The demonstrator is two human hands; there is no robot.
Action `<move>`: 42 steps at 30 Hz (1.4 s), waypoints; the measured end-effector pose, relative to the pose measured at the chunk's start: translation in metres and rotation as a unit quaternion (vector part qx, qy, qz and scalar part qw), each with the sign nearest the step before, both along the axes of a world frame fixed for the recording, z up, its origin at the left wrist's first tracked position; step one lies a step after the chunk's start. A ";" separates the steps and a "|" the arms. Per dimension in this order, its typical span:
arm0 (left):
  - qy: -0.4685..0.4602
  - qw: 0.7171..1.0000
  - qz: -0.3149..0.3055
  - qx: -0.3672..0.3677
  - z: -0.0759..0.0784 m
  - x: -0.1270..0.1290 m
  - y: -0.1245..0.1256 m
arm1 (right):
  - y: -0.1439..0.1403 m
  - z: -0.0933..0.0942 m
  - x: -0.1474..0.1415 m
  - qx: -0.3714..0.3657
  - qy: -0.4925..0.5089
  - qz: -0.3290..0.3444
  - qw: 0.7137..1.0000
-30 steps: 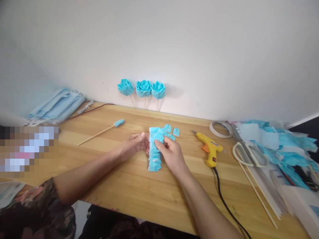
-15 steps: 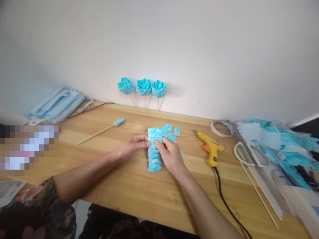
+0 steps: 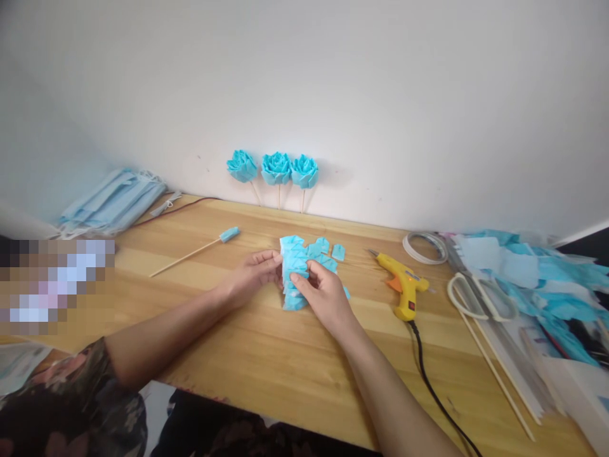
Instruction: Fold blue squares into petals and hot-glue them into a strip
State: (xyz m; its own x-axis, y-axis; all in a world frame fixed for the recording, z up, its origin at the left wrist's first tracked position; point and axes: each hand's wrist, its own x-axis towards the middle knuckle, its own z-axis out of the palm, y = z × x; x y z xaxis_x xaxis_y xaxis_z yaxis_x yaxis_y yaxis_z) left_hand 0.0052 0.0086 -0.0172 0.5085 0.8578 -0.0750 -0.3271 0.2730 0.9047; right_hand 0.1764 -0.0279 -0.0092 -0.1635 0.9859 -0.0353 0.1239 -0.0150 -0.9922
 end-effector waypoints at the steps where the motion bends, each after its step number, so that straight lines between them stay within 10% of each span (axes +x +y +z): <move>1: -0.003 1.000 -0.004 0.000 0.001 0.000 0.000 | 0.000 -0.001 0.000 -0.004 0.004 -0.004 1.000; 42: 0.080 0.996 0.001 0.029 0.000 0.000 -0.002 | -0.001 0.001 0.002 0.029 -0.043 -0.052 0.997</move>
State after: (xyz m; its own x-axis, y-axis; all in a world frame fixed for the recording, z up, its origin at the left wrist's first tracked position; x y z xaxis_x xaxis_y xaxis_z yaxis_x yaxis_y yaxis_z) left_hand 0.0053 0.0071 -0.0171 0.4920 0.8643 -0.1045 -0.1789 0.2177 0.9595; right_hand 0.1787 -0.0285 -0.0078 -0.0597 0.9981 0.0121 0.2093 0.0244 -0.9775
